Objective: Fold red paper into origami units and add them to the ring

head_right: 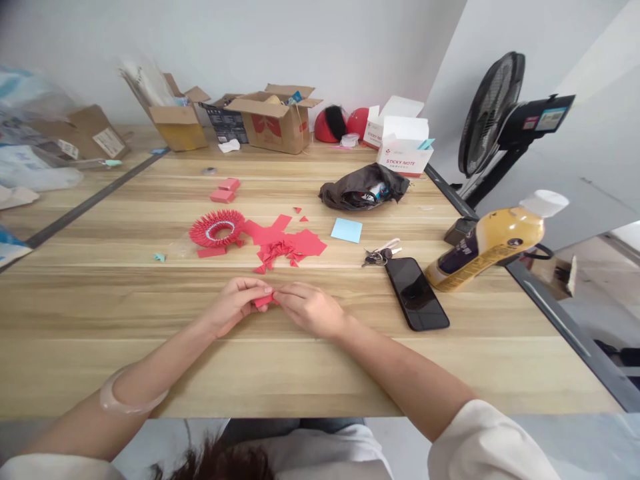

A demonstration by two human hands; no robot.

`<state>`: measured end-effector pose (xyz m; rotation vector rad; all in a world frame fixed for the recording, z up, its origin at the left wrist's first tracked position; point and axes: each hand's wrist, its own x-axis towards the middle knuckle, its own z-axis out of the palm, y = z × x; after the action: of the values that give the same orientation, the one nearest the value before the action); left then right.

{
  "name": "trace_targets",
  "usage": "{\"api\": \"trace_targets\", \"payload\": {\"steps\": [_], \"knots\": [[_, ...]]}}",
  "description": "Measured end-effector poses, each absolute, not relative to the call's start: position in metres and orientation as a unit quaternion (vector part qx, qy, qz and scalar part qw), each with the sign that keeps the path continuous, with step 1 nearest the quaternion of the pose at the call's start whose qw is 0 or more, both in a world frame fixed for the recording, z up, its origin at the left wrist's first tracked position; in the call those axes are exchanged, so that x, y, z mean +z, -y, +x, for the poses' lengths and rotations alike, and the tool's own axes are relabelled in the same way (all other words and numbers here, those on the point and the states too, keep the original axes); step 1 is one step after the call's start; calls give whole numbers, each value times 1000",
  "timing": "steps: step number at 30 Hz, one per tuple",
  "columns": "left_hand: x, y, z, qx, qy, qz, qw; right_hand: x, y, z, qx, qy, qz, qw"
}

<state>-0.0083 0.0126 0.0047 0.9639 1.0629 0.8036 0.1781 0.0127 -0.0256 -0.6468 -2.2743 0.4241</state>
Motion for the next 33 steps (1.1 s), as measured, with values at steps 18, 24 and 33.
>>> {"api": "trace_targets", "payload": {"steps": [18, 24, 33], "knots": [[7, -9, -6, 355, -493, 607, 513, -22, -16, 169, 593, 601, -383, 375], [8, -6, -3, 342, -482, 634, 499, -20, -16, 169, 604, 577, -387, 391], [10, -7, -2, 354, -490, 616, 505, -16, -17, 169, 559, 584, -406, 425]]}}
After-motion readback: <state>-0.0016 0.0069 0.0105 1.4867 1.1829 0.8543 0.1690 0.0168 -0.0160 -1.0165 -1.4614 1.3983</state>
